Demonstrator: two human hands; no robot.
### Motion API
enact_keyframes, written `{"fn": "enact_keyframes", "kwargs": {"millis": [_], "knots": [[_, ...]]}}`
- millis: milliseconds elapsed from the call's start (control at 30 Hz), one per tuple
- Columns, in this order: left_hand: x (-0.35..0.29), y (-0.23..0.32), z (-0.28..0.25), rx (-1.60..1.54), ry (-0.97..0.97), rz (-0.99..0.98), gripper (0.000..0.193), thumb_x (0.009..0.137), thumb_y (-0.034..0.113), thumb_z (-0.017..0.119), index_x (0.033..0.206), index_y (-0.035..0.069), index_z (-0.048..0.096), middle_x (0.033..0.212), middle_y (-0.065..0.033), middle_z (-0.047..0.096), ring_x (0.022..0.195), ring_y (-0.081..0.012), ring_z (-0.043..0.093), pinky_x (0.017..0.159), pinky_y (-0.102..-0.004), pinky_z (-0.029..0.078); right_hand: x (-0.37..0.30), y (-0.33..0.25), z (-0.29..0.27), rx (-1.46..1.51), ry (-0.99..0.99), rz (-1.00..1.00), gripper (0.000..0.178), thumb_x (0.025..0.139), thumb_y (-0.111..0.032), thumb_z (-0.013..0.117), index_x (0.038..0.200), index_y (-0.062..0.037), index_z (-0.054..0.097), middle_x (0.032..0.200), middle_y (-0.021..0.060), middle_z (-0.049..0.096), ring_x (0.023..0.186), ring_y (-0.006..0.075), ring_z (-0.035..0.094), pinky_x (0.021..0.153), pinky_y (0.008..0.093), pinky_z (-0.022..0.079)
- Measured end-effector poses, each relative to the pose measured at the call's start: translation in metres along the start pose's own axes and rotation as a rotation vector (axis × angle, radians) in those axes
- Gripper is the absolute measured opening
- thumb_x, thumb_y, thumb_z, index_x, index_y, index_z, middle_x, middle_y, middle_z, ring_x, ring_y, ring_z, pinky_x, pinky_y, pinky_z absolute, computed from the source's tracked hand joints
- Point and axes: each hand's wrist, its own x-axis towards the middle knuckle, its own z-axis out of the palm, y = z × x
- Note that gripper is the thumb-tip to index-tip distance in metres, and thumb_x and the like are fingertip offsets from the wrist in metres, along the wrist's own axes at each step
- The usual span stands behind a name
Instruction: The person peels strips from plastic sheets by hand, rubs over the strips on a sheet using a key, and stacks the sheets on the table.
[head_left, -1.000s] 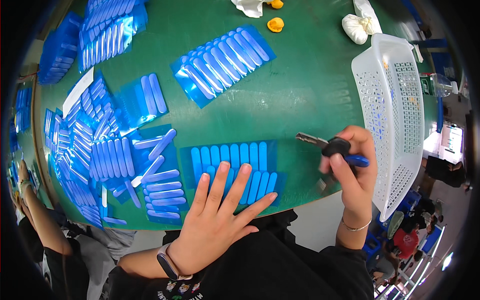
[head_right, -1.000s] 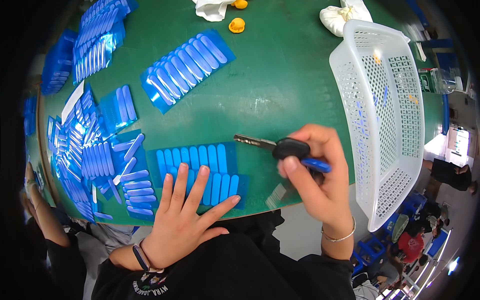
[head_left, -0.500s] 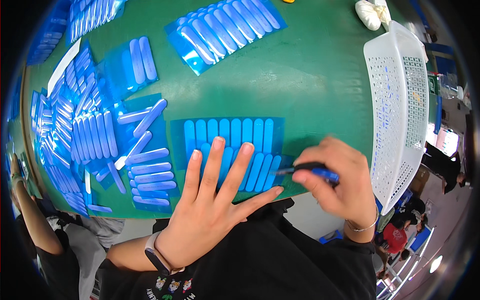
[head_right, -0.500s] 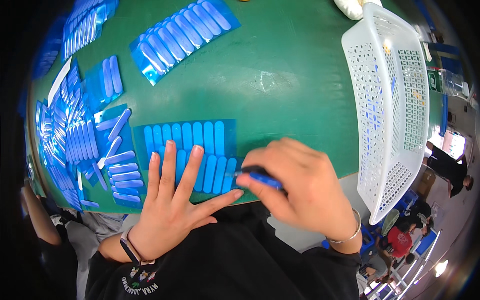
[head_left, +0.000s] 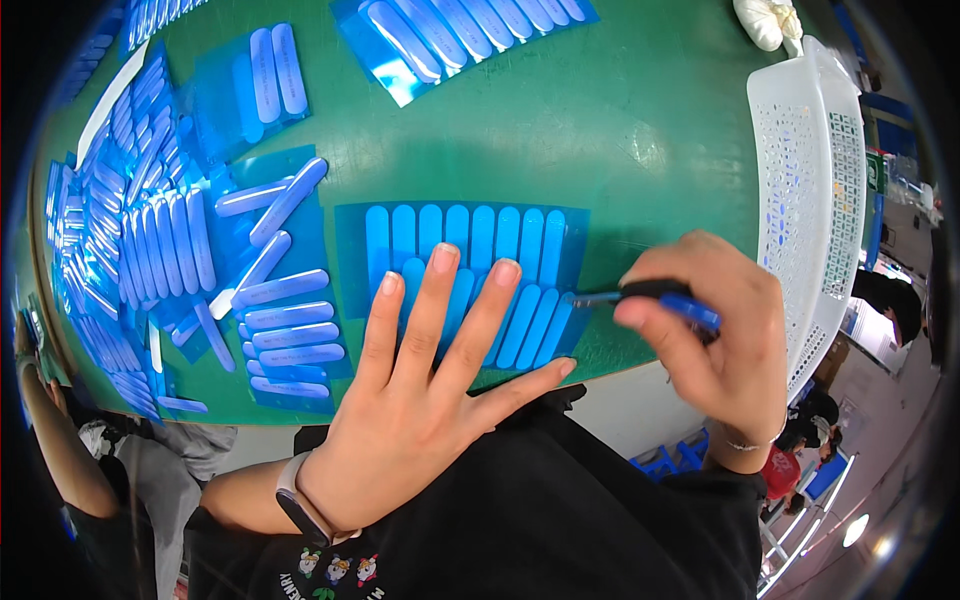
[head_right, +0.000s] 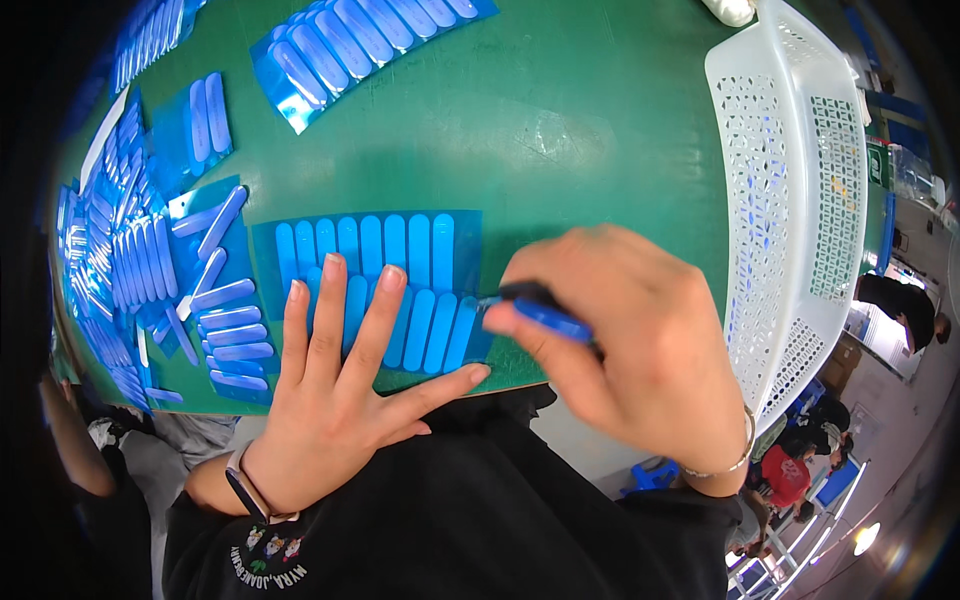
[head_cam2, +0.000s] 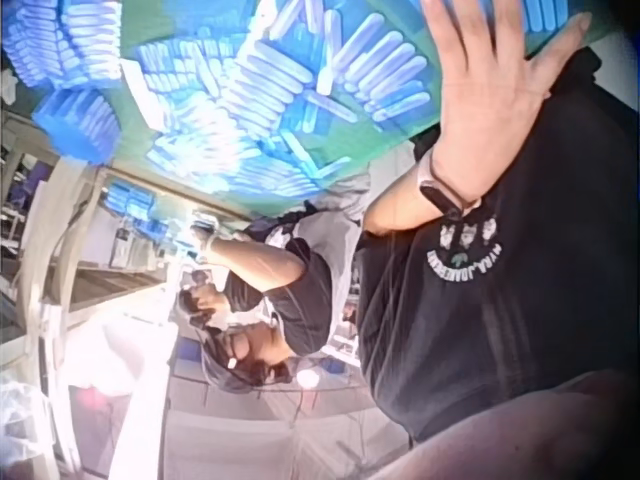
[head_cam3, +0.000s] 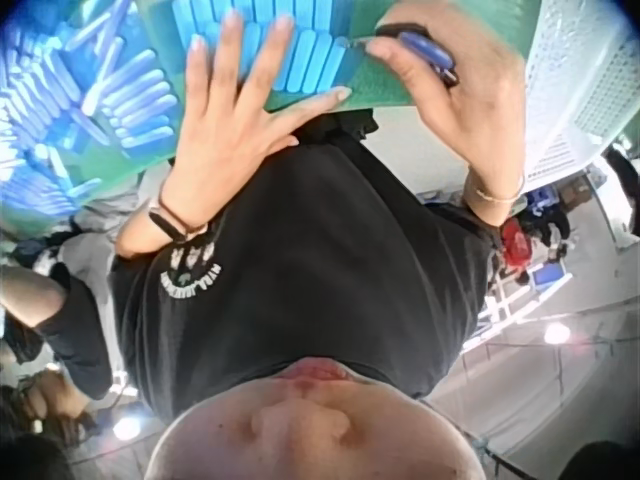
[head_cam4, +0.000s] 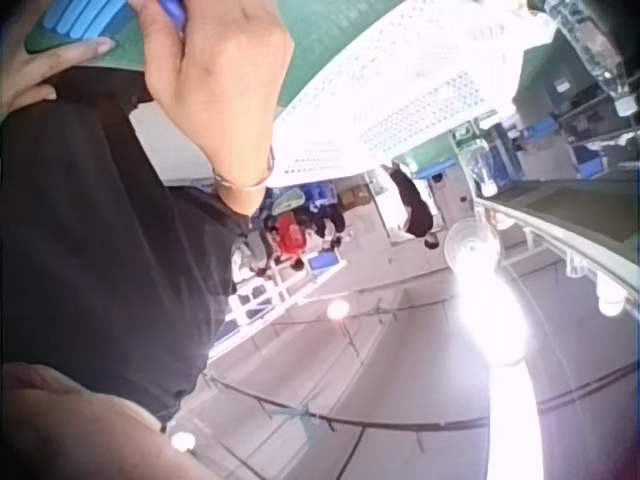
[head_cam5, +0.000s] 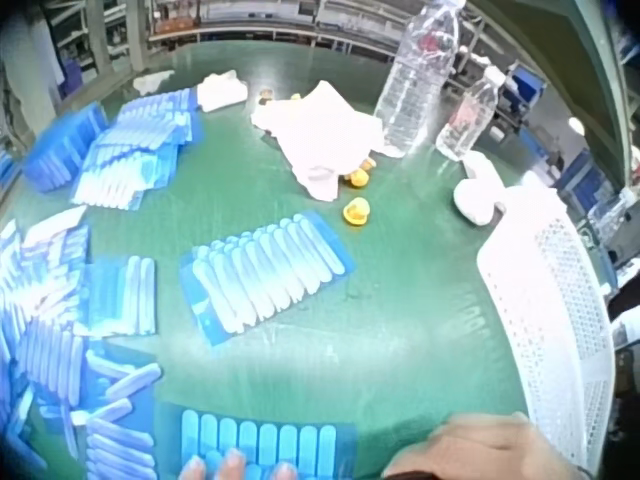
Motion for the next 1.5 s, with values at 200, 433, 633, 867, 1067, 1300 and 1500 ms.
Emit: {"fn": "enact_keyframes", "kwargs": {"millis": [200, 433, 633, 867, 1067, 1300, 1500], "knots": [[0.000, 0.000, 0.003, -0.005, -0.010, -0.003, 0.101, 0.048, 0.047, 0.076, 0.139, 0.052, 0.035, 0.152, -0.0211, 0.027, 0.133, -0.0520, 0.032, 0.105, -0.0623, 0.029, 0.001, -0.001, 0.007, 0.108, -0.063, -0.034, 0.023, 0.069, -0.008, 0.078, 0.085, 0.0000, 0.063, 0.065, 0.0089, 0.056, 0.056, 0.0227, 0.051, 0.052, 0.0316, 0.039], [-0.001, 0.000, 0.002, -0.027, 0.021, -0.012, 0.095, 0.052, 0.045, 0.073, 0.140, 0.051, 0.036, 0.151, -0.0206, 0.029, 0.133, -0.0526, 0.032, 0.105, -0.0628, 0.030, -0.002, -0.005, 0.013, 0.102, -0.145, -0.122, 0.024, 0.072, -0.012, 0.078, 0.086, 0.0014, 0.063, 0.068, 0.0080, 0.058, 0.057, 0.0185, 0.050, 0.052, 0.0301, 0.038], [-0.001, -0.002, 0.003, -0.026, 0.007, -0.010, 0.097, 0.052, 0.045, 0.072, 0.141, 0.051, 0.033, 0.150, -0.0201, 0.031, 0.132, -0.0521, 0.033, 0.105, -0.0625, 0.029, 0.002, -0.010, 0.013, 0.080, -0.188, -0.078, 0.021, 0.071, -0.009, 0.076, 0.083, 0.0012, 0.063, 0.069, 0.0091, 0.060, 0.057, 0.0200, 0.052, 0.053, 0.0307, 0.039], [-0.001, -0.001, 0.002, -0.002, 0.007, -0.015, 0.101, 0.050, 0.045, 0.072, 0.142, 0.052, 0.031, 0.151, -0.0186, 0.030, 0.132, -0.0493, 0.035, 0.107, -0.0612, 0.028, 0.012, -0.011, 0.011, 0.045, -0.107, -0.059, 0.023, 0.071, -0.010, 0.077, 0.085, 0.0012, 0.064, 0.072, 0.0104, 0.062, 0.061, 0.0234, 0.056, 0.057, 0.0316, 0.042], [0.000, -0.001, 0.004, -0.021, 0.024, -0.023, 0.098, 0.051, 0.045, 0.071, 0.141, 0.052, 0.034, 0.150, -0.0183, 0.032, 0.133, -0.0491, 0.034, 0.107, -0.0607, 0.027, 0.011, -0.012, 0.013, 0.056, -0.170, -0.121, 0.023, 0.072, -0.010, 0.078, 0.086, 0.0018, 0.064, 0.070, 0.0085, 0.061, 0.057, 0.0191, 0.053, 0.054, 0.0282, 0.040], [0.002, -0.001, 0.002, -0.064, 0.046, -0.009, 0.078, 0.059, 0.047, 0.071, 0.133, 0.046, 0.048, 0.148, -0.0203, 0.036, 0.132, -0.0495, 0.036, 0.107, -0.0619, 0.026, 0.008, -0.021, 0.014, 0.005, -0.170, -0.085, 0.024, 0.069, -0.013, 0.079, 0.083, -0.0003, 0.063, 0.069, 0.0089, 0.060, 0.057, 0.0233, 0.051, 0.052, 0.0317, 0.039], [-0.025, -0.009, -0.006, -0.189, 0.068, 0.016, 0.062, 0.077, 0.042, 0.070, 0.132, 0.019, 0.055, 0.140, -0.0234, 0.044, 0.132, -0.0411, 0.041, 0.109, -0.0547, 0.028, 0.007, -0.023, 0.015, 0.018, -0.160, -0.013, 0.024, 0.069, -0.014, 0.079, 0.082, -0.0010, 0.063, 0.070, 0.0089, 0.061, 0.058, 0.0227, 0.052, 0.053, 0.0315, 0.039]]}}
